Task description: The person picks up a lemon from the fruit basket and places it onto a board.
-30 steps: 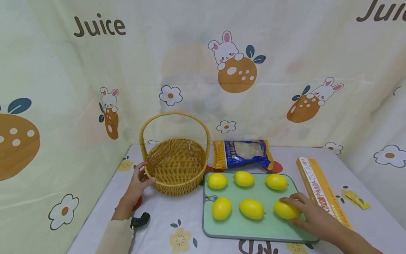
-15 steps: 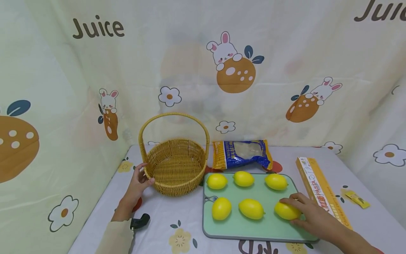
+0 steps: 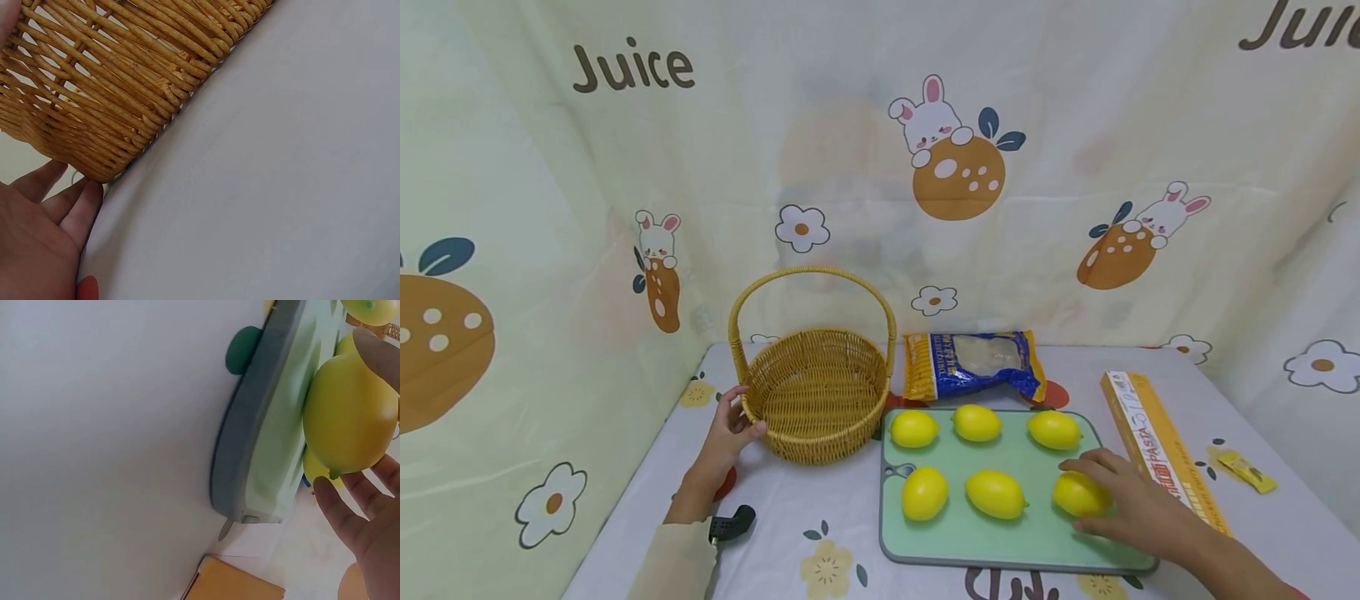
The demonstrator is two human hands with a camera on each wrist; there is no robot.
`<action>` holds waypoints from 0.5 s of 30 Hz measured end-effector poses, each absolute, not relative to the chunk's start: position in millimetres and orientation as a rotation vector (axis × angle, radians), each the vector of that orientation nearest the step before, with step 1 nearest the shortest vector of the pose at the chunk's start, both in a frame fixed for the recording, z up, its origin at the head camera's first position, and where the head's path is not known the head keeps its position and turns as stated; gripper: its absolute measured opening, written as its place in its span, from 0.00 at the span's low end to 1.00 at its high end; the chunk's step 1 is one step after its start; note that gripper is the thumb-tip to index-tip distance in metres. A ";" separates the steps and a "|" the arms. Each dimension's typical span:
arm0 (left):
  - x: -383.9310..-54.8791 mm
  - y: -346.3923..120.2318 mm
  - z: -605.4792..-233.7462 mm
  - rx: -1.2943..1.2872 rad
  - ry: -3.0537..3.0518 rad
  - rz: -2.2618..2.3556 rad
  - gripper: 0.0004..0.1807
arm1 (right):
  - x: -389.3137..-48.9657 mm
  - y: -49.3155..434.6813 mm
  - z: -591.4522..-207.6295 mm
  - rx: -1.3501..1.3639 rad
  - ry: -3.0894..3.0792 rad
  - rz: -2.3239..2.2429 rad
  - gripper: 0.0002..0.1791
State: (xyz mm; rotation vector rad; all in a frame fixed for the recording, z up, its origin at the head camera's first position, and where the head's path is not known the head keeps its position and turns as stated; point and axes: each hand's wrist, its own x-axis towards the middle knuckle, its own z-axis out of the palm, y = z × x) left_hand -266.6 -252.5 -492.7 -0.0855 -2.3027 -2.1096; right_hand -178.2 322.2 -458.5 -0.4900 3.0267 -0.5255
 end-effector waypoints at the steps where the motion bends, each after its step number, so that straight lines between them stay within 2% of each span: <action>1: -267.2 -252.4 -493.8 -0.090 -2.302 -2.106 0.39 | -178.7 322.1 -458.3 -0.486 3.026 -0.524 0.39; 9: -276.3 -256.4 -507.3 -0.119 -2.304 -2.038 0.41 | -184.9 323.2 -461.0 -0.501 3.061 -0.497 0.40; 15: -278.4 -262.5 -493.3 -0.170 -2.335 -1.933 0.40 | -194.5 319.0 -457.8 -0.538 3.090 -0.504 0.39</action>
